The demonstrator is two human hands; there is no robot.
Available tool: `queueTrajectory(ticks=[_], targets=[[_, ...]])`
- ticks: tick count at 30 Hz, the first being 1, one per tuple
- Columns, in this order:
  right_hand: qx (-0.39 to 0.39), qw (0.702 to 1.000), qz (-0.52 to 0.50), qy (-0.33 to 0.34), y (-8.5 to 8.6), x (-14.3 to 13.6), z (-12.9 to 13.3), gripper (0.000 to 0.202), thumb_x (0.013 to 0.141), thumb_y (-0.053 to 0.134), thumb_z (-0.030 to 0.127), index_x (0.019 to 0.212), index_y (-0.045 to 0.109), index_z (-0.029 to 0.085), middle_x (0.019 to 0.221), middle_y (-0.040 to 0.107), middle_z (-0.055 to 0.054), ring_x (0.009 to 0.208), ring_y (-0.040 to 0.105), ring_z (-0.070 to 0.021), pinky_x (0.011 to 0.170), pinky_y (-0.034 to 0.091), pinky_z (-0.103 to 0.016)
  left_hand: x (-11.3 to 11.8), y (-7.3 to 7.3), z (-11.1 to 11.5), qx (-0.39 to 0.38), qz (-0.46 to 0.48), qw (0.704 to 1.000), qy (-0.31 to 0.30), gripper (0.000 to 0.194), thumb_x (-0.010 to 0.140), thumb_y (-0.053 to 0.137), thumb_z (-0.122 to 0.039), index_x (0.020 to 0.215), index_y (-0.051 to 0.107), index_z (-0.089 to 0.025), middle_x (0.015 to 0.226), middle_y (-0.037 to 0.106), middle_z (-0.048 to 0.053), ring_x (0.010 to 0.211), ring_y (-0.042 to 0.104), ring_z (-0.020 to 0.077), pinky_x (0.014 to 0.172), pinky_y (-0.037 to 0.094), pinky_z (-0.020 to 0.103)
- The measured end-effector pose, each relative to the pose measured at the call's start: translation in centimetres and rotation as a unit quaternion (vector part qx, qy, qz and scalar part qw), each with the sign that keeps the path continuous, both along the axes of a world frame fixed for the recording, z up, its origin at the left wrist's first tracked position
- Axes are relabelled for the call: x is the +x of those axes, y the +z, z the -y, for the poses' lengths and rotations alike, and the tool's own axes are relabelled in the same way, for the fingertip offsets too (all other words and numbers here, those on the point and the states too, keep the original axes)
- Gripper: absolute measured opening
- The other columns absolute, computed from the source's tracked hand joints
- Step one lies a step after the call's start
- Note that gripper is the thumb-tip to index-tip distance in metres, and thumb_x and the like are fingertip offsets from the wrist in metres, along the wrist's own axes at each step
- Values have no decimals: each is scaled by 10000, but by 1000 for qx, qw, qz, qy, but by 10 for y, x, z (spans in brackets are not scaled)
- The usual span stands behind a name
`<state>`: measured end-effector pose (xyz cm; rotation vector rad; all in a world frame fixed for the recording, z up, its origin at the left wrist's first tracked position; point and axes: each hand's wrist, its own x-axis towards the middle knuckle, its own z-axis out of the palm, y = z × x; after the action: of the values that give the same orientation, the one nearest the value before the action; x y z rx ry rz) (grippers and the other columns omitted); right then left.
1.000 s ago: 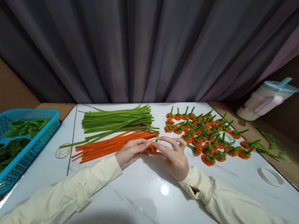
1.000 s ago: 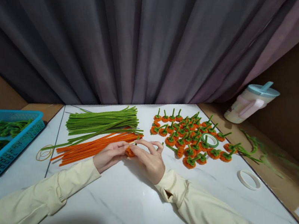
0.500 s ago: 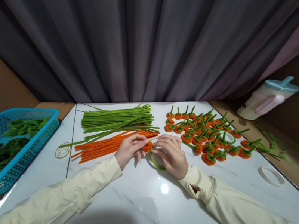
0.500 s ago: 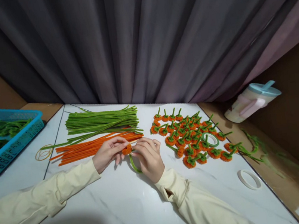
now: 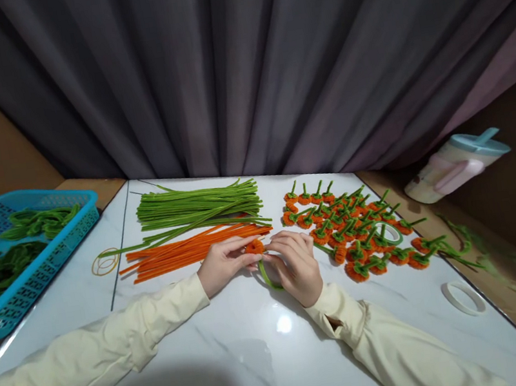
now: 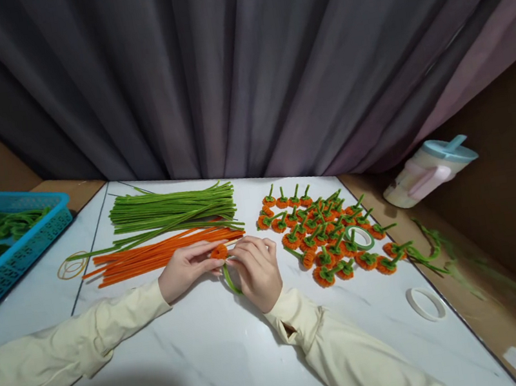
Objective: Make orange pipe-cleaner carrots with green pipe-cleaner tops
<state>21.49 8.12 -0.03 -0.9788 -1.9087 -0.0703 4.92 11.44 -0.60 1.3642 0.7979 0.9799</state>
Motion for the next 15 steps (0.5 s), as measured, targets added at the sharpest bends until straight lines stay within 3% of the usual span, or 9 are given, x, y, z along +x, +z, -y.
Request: queueTrajectory(ticks=[6, 15], targets=[[35, 999, 19, -10, -2, 0, -1, 104, 822, 492, 105, 868, 559, 170, 799, 648, -49, 875, 562, -193, 759, 317, -354, -3, -3, 3, 137, -58, 988, 38, 308, 715, 649, -264, 1000, 660, -149, 779, 585, 32, 489, 545, 71, 475, 511, 198], [67, 996, 65, -6, -4, 0, 1, 215, 799, 405, 28, 891, 550, 157, 805, 650, -48, 865, 568, -179, 755, 309, -350, -3, -8, 6, 298, -106, 946, 71, 272, 757, 615, -239, 1020, 652, -178, 736, 592, 27, 473, 519, 59, 470, 473, 173]])
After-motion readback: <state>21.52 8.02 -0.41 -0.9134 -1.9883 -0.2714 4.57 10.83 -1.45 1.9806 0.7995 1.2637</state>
